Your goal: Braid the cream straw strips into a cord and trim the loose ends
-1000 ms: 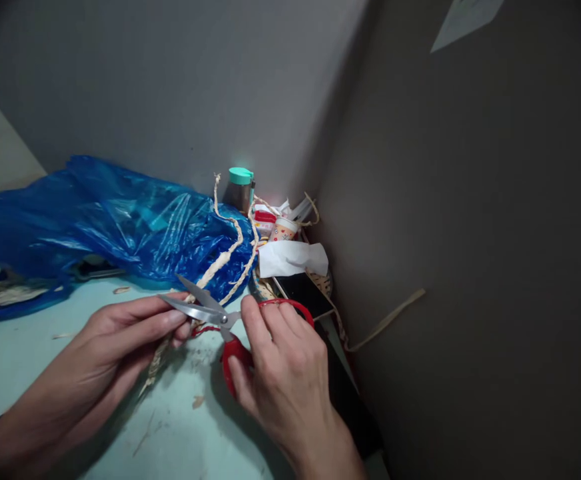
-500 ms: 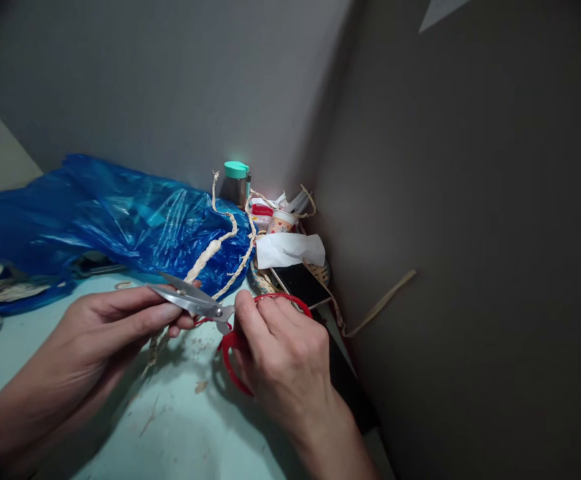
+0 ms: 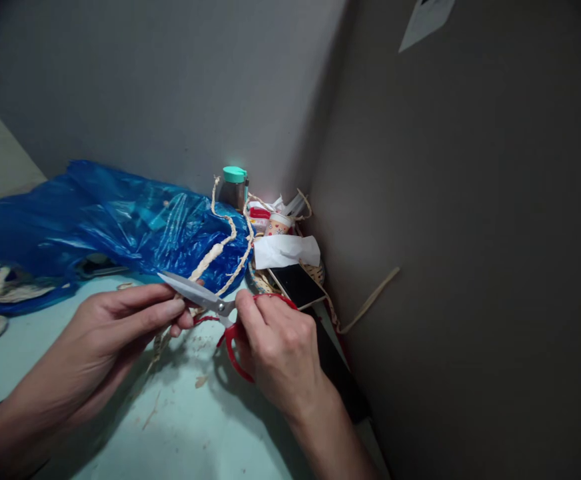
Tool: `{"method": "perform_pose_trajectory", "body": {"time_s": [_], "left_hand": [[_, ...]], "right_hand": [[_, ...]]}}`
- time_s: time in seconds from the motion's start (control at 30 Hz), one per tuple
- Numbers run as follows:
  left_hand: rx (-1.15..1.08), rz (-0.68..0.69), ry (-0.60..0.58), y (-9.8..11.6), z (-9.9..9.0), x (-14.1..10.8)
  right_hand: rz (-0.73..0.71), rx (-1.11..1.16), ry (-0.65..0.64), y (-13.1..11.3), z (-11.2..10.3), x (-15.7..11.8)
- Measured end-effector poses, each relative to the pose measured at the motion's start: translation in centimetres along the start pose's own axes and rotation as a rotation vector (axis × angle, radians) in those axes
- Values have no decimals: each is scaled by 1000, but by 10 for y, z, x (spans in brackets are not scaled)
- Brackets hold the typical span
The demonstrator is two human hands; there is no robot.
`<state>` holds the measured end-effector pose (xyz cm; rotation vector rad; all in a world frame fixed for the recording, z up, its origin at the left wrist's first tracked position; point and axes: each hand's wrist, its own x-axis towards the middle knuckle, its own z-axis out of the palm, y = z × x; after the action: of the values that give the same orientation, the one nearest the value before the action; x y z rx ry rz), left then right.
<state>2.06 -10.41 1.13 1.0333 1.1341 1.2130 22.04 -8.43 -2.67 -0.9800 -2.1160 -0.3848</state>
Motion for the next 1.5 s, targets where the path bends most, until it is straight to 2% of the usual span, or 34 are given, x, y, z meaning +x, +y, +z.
{"method": "perform_pose_trajectory", "body": {"time_s": [0.07,0.2,0.37,0.53,0.7,0.9,1.07,1.5], "left_hand": [[-16,3,21,0,1,-1],[-26,-34,28,-2,2,-4],[-7,-75,-15,-7,3,-7],[86,-56,-87,-15,5,-8],[199,-56,-142,-19,11,-8],[251,-63,-169,-19,16,-7],[294,-54,-161,-20,16,-7],[306,-69,-172,-23,15,-7]], "right_hand": [[99,118,5,-1,-1,0],[436,419,90,-4,0,3],[745,764,7,-8,2,10],[879,1203,-53,-18,0,17],[1025,1397,7,-23,-1,16],[1083,1467,45,-19,1,14],[1080,1443,111,-13,2,14],[1087,1459,186,-7,5,15]]}}
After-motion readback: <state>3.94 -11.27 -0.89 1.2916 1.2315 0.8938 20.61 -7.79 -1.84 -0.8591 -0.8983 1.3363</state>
